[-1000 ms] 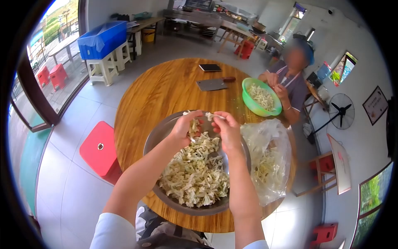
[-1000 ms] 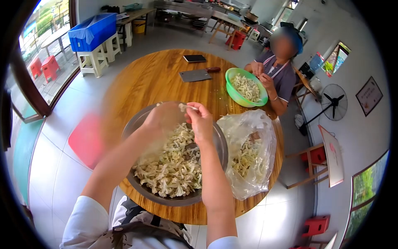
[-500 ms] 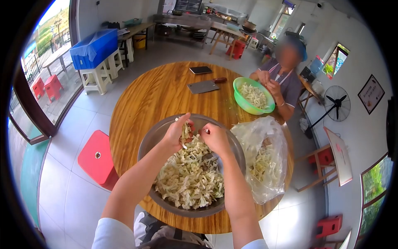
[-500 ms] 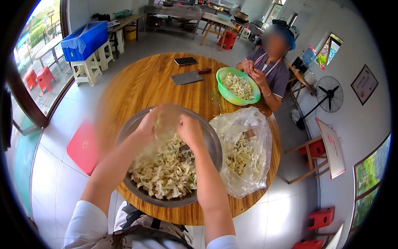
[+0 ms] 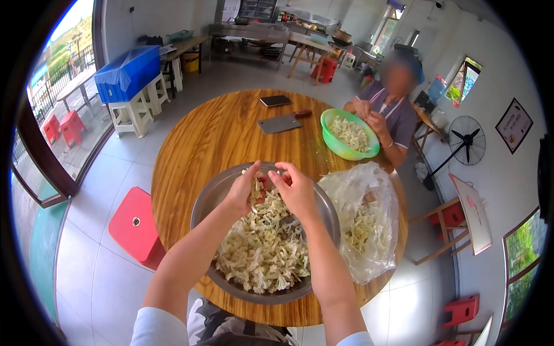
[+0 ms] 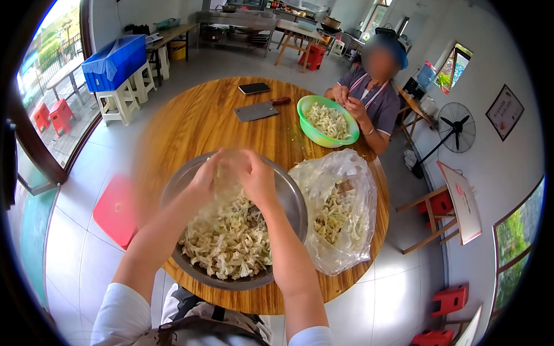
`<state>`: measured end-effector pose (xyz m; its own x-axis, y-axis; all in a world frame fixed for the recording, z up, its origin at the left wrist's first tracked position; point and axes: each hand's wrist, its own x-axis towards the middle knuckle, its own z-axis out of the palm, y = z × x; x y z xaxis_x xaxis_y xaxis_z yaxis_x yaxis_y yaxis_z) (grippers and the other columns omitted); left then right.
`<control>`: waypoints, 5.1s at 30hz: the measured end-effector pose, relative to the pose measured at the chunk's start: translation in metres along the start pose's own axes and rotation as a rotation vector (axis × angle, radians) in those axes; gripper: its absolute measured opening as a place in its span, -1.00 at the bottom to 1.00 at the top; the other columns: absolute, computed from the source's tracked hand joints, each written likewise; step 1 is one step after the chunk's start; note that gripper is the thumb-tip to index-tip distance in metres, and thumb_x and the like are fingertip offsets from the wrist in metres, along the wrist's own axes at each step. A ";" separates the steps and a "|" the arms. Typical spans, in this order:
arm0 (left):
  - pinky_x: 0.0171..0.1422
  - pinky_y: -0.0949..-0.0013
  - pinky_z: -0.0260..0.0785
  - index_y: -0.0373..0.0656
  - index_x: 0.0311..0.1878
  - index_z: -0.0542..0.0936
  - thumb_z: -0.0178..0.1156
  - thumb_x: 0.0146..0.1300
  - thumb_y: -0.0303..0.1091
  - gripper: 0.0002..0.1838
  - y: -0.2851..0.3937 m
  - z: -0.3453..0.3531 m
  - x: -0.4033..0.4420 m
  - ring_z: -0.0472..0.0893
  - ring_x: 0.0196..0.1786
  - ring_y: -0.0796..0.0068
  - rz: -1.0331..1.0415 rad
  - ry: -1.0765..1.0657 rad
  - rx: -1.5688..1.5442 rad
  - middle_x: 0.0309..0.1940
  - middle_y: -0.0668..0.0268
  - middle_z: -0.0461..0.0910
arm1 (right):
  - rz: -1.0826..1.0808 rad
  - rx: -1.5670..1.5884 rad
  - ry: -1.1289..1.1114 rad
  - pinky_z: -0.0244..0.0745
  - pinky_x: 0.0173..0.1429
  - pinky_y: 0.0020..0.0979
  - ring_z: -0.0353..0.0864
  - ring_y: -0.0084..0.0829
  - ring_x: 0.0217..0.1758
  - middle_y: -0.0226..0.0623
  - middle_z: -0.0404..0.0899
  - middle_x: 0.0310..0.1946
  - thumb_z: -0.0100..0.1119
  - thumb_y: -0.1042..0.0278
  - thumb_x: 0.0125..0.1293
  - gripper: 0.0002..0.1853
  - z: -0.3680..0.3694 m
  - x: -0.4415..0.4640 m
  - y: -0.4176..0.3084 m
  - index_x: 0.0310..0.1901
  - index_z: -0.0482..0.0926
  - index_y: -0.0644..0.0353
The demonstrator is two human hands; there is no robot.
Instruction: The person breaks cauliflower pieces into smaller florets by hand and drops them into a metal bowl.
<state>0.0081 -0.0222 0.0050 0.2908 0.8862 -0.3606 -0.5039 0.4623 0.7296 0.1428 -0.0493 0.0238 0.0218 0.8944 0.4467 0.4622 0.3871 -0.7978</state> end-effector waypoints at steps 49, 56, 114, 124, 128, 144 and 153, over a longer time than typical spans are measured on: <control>-0.68 0.53 0.04 -0.17 -0.45 0.41 -0.21 0.28 0.27 -0.38 0.008 0.010 -0.020 0.29 -0.68 0.57 -0.099 -0.277 0.183 -0.62 0.32 0.40 | 0.400 0.767 -0.246 0.38 -0.38 -0.58 0.41 -0.62 -0.44 -0.41 0.47 -0.38 0.14 0.47 0.18 -0.73 -0.008 0.003 -0.007 -0.06 0.46 0.25; -0.65 0.55 0.11 -0.13 -0.43 0.41 -0.12 0.34 0.05 -0.56 0.015 0.013 -0.028 0.33 -0.62 0.59 -0.055 -0.272 0.102 -0.59 0.37 0.40 | 0.334 0.888 -0.192 0.42 -0.33 -0.50 0.46 -0.54 -0.41 -0.33 0.48 -0.38 0.11 0.49 0.19 -0.71 -0.007 0.006 0.002 -0.03 0.42 0.27; -0.51 0.59 0.31 -0.17 -0.25 0.52 0.09 0.21 -0.48 -0.93 -0.002 -0.003 -0.002 0.50 -0.51 0.70 0.205 -0.175 0.237 -0.45 0.38 0.58 | 0.465 0.607 -0.020 0.35 -0.24 -0.58 0.51 -0.62 -0.33 -0.48 0.55 -0.39 0.10 0.31 0.28 -0.84 -0.002 0.006 0.013 -0.21 0.56 0.18; -0.60 0.59 0.10 -0.15 -0.28 0.51 0.22 0.20 -0.32 -0.86 -0.003 0.002 -0.006 0.35 -0.61 0.74 0.290 -0.134 0.253 -0.57 0.42 0.49 | 0.452 0.815 -0.083 0.37 -0.14 -0.60 0.48 -0.62 -0.24 -0.42 0.54 -0.29 0.20 0.34 0.20 -0.73 -0.003 0.005 0.012 -0.12 0.53 0.31; -0.62 0.59 0.10 -0.16 -0.27 0.52 0.21 0.20 -0.34 -0.88 0.000 0.004 -0.010 0.34 -0.64 0.74 0.270 -0.104 0.288 -0.62 0.44 0.45 | 0.478 0.791 -0.119 0.37 -0.14 -0.56 0.48 -0.59 -0.24 -0.40 0.54 -0.26 0.14 0.43 0.22 -0.78 -0.008 0.006 0.012 -0.09 0.50 0.25; -0.57 0.49 0.15 -0.19 -0.32 0.52 0.17 0.17 -0.29 -0.84 -0.015 -0.031 0.037 0.36 -0.56 0.62 0.427 -0.274 0.106 -0.53 0.37 0.44 | 0.460 0.634 0.347 0.34 -0.36 -0.64 0.45 -0.68 -0.40 -0.40 0.57 -0.38 0.07 0.41 0.25 -0.83 -0.017 0.014 0.019 -0.16 0.53 0.26; -0.59 0.48 0.13 -0.26 -0.28 0.56 0.08 0.22 0.05 -0.54 0.017 0.001 -0.019 0.33 -0.59 0.61 0.038 0.015 0.599 -0.54 0.32 0.45 | 0.309 -0.137 0.079 0.30 -0.17 -0.56 0.46 -0.58 -0.32 -0.38 0.58 -0.42 0.05 0.03 0.30 -0.60 -0.015 0.008 0.008 -0.37 0.61 0.27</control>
<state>-0.0056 -0.0315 0.0251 0.2675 0.9040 -0.3334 0.0337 0.3370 0.9409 0.1602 -0.0420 0.0269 0.2452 0.9426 0.2267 0.5379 0.0622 -0.8407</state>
